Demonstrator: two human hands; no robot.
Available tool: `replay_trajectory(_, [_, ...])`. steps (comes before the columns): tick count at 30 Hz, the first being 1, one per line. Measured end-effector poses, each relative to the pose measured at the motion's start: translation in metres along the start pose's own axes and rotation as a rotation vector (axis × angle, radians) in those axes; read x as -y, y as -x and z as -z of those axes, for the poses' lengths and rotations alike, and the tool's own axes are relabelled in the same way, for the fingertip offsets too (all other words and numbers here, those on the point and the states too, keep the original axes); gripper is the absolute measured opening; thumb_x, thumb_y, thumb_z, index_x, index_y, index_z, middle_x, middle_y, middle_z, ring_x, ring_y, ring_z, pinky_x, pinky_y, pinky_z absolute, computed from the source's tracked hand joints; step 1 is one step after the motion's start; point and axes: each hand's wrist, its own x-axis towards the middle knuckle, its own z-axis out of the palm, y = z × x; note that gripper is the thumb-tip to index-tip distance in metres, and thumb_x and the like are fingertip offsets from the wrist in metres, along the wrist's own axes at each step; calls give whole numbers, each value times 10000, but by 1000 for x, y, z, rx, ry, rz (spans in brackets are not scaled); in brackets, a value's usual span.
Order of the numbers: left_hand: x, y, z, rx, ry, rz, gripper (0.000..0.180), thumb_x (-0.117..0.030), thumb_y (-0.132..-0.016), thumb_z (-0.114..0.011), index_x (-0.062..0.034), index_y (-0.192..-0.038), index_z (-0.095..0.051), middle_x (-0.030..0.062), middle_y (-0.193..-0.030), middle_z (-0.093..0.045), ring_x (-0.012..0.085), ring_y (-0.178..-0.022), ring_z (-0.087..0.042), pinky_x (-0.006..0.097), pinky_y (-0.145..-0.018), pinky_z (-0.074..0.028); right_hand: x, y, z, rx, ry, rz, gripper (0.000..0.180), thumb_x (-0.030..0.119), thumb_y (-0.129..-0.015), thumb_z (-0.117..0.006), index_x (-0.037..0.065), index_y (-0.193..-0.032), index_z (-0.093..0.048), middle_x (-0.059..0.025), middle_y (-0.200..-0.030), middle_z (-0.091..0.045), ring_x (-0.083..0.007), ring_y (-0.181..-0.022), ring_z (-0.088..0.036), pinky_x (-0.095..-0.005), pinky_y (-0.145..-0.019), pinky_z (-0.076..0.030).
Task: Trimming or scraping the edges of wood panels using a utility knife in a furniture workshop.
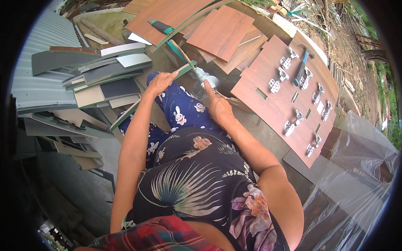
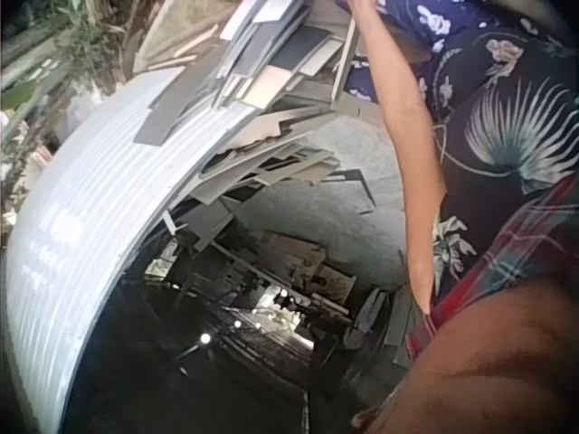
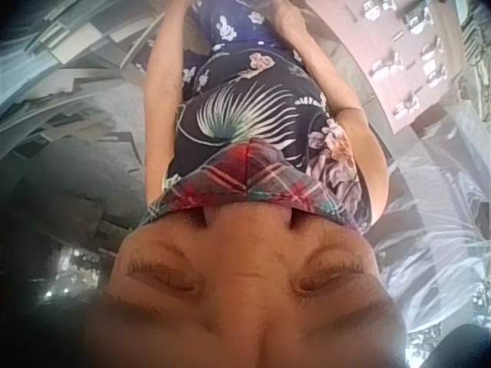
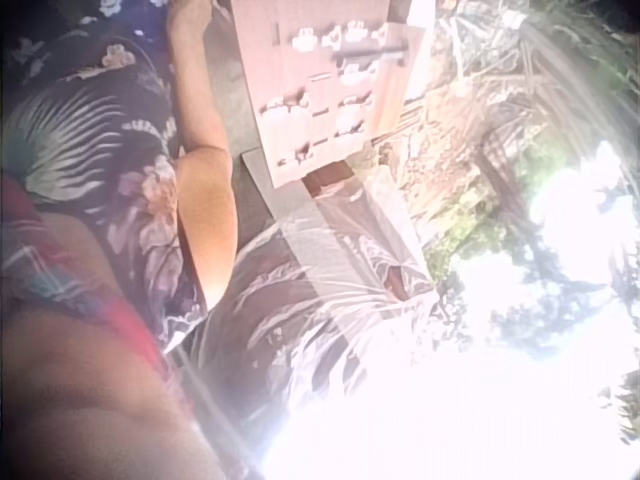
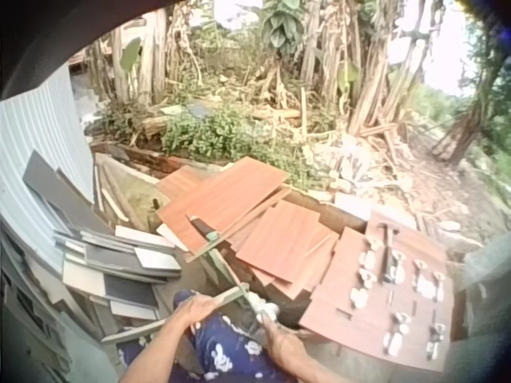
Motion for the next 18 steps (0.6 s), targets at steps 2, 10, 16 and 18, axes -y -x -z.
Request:
replay_trajectory(2, [-1, 1, -4, -32, 0, -7, 848, -780, -891, -383, 2, -896, -710, 249, -874, -692, 427, -923, -661, 481, -826, -489, 6, 0, 10, 41, 18, -26, 823, -28, -848, -471, 208, -1586, -193, -330, -1064, -664, -468, -963, -673, -538, -827, -516])
replay_trajectory(10, [0, 2, -14, -147, -94, -52, 780, -747, -914, -412, -26, -888, -709, 249, -862, -694, 444, -903, -666, 510, -796, -497, 22, -39, 10, 5, -3, -34, 754, -20, -879, -442, 177, -1577, -234, -349, -927, -663, -482, -849, -676, -562, -777, -506])
replay_trajectory(16, [-2, 5, -14, -213, -136, -43, 772, -745, -913, -421, -29, -894, -709, 250, -876, -699, 438, -910, -669, 507, -803, -502, 29, -68, 6, -20, -10, 14, 761, 20, -895, -447, 200, -1590, -192, -345, -918, -669, -485, -863, -680, -564, -790, -519])
replay_trajectory(18, [-2, 5, -8, -111, -79, -20, 828, -792, -881, -405, -31, -953, -723, 256, -905, -703, 430, -944, -670, 507, -832, -498, 33, -51, 16, 80, 11, -66, 841, -1, -843, -502, 167, -1599, -171, -327, -1022, -679, -431, -949, -694, -520, -833, -522])
